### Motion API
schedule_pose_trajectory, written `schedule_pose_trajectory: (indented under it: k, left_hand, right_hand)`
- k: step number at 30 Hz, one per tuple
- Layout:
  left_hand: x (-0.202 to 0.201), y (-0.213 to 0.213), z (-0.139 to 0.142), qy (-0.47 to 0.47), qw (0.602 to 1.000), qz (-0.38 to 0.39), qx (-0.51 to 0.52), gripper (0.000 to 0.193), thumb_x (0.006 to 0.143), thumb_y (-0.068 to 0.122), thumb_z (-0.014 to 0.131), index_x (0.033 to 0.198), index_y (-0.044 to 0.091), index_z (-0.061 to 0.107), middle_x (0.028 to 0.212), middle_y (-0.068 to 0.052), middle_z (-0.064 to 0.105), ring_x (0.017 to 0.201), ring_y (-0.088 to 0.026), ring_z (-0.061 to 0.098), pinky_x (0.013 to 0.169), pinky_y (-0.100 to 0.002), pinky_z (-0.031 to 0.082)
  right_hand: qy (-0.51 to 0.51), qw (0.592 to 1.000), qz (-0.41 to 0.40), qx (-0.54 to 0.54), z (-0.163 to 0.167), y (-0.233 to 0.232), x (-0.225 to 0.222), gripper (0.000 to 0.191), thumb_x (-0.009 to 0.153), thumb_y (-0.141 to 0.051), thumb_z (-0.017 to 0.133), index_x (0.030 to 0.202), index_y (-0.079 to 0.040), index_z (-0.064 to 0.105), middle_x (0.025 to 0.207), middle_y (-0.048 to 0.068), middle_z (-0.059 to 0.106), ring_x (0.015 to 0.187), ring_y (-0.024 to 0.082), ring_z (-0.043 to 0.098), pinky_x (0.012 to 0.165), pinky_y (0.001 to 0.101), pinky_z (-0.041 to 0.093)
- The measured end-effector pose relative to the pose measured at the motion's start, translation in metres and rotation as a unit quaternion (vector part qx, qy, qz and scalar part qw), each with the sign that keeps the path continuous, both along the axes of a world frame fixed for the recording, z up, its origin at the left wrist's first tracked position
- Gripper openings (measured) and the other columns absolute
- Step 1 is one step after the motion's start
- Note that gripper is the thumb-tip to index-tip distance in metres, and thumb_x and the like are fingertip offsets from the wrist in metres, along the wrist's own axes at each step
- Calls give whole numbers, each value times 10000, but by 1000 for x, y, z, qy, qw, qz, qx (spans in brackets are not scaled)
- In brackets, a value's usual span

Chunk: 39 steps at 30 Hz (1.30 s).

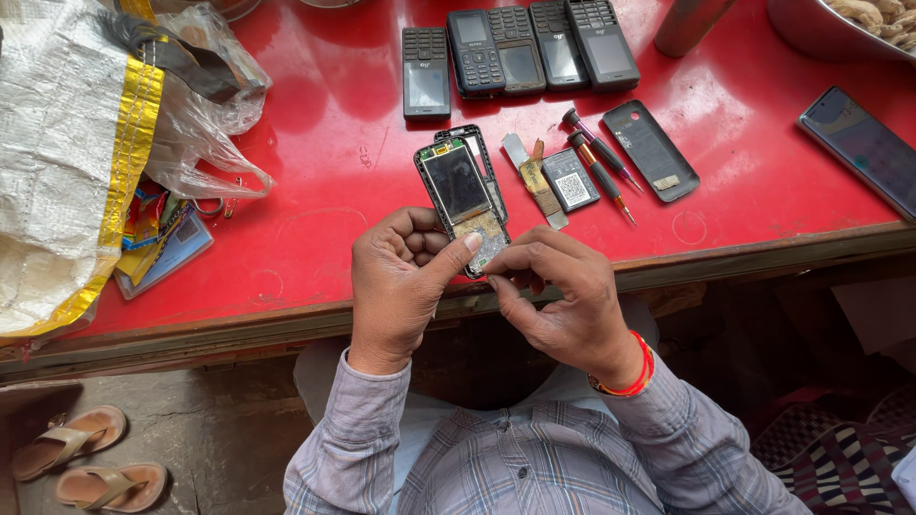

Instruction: The person uses tweezers to adjust components on a mobile phone motherboard, then places the board into the phone casing and aligns the screen assembly. The person works at a red table with several disassembled phones and tools nearby.

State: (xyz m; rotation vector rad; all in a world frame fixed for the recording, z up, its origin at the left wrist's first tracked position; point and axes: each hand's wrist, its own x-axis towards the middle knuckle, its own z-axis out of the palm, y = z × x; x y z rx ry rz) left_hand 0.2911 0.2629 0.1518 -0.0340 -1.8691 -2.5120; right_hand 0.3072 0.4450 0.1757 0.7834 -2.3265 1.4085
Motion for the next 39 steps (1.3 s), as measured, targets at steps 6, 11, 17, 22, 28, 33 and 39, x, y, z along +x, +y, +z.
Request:
schedule_pose_trajectory:
  k: [6, 11, 17, 22, 28, 33, 39]
  left_hand:
    - [-1, 0, -1, -9, 1000, -2, -4, 236, 862, 20, 793, 1051, -76, 688, 878, -131, 767, 765, -107, 731, 701, -226, 621]
    - [-1, -1, -1, -8, 1000, -7, 8, 240, 860, 15, 790, 1053, -82, 685, 883, -135, 768, 770, -111, 736, 717, -234, 631]
    - [-2, -1, -2, -11, 1000, -15, 9, 233, 861, 10, 788, 1051, -83, 689, 885, -138, 772, 772, -112, 736, 722, -236, 629]
    - [-2, -1, -1, -10, 1000, -11, 15, 225, 859, 13, 786, 1043, -75, 691, 879, -127, 773, 765, -103, 734, 710, -226, 621]
    - [-3, 1, 2, -12, 1000, -3, -10, 209, 853, 24, 792, 1016, -66, 697, 849, -113, 774, 734, -88, 721, 672, -209, 602]
    - [-2, 1, 3, -5, 1000, -6, -8, 201, 858, 30, 789, 1013, -60, 697, 853, -106, 777, 731, -81, 717, 669, -205, 603]
    - [-2, 1, 2, -3, 1000, -5, -28, 208, 857, 45, 792, 1016, -53, 701, 849, -111, 780, 733, -84, 730, 668, -205, 609]
  right_hand:
    - [114, 992, 17, 45, -1, -1, 0, 278, 811, 65, 804, 1038, -39, 683, 964, 78, 680, 830, 201, 682, 721, 308, 559]
    - [185, 978, 9, 97, -2, 0, -1, 312, 779, 69, 840, 1036, -34, 695, 937, 82, 677, 791, 241, 661, 682, 345, 538]
    - [249, 958, 30, 140, -4, 5, -3, 348, 733, 45, 847, 1054, -1, 720, 945, 103, 688, 761, 252, 651, 652, 360, 523]
    - [81, 997, -2, 13, -6, 2, 0, 248, 799, 64, 807, 1006, -49, 730, 908, 56, 691, 750, 159, 652, 631, 280, 504]
    - [12, 1000, 11, -1, -1, 3, 1, 249, 820, 82, 764, 1016, -68, 728, 934, 51, 696, 751, 121, 649, 615, 245, 499]
    - [72, 994, 68, 41, 2, 3, -6, 323, 820, 97, 745, 1101, -61, 718, 947, 71, 648, 836, 183, 679, 700, 299, 549]
    - [98, 990, 58, 85, 3, 6, -7, 320, 794, 73, 779, 1079, -52, 703, 935, 86, 650, 849, 226, 676, 715, 339, 553]
